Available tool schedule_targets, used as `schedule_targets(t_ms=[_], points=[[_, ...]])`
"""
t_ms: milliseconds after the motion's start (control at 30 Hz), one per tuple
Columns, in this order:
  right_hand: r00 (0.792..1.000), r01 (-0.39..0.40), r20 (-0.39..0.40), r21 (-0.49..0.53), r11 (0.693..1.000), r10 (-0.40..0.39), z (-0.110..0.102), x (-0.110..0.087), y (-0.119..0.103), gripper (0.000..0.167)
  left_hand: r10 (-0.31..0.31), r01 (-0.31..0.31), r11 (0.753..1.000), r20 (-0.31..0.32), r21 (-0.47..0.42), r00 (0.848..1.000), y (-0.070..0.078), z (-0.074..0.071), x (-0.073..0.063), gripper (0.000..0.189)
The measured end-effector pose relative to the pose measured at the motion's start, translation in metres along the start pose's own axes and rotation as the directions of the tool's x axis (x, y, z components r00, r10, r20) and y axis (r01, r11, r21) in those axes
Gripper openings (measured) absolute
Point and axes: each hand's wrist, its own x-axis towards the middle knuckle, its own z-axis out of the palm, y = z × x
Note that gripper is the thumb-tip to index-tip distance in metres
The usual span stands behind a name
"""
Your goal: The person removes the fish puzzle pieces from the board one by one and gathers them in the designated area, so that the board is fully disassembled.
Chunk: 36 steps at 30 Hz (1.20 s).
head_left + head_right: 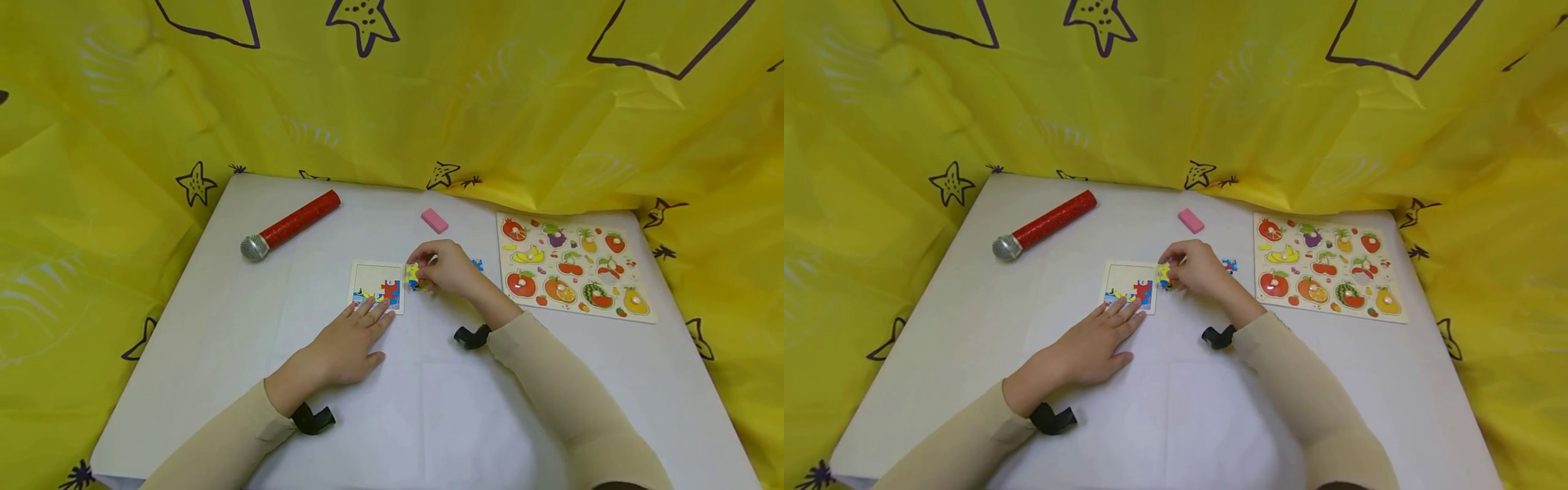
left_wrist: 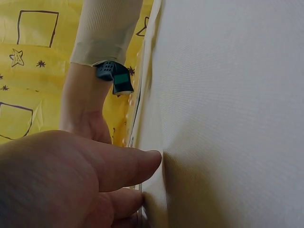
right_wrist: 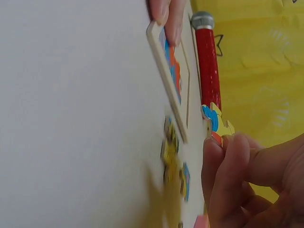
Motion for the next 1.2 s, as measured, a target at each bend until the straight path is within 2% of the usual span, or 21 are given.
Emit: schedule_targets(t_ms=[267,500,867,1000,1200], points=[[0.998,-0.065,-0.016,-0.053,0.996,0.065,-0.026,-0.014,0.021,0.015,-0.007,0.007,1.000,0.010,-0.005,1.000,0.000,0.001,0.000,0.073],[0.994,-0.108,0.002,-0.042,0.993,0.108,-0.038,-0.020,0.036,0.014,-0.011,0.011,1.000,0.017,-0.014,1.000,0.001,0.000,-0.001,0.073],[0.986,-0.163,0.012,-0.082,0.983,0.165,-0.043,-0.021,0.043,0.013,-0.014,0.014,1.000,0.016,-0.003,1.000,0.000,0.001,0.000,0.073],[0.988,-0.156,0.004,-0.097,0.983,0.157,-0.042,-0.020,0.043,0.014,-0.018,0.018,1.000,0.022,-0.002,1.000,0.000,0.002,0.001,0.073],[0.991,-0.135,-0.019,-0.179,0.975,0.134,-0.039,-0.020,0.041,0.016,-0.019,0.019,1.000,0.024,-0.001,1.000,0.000,0.002,0.001,0.073]])
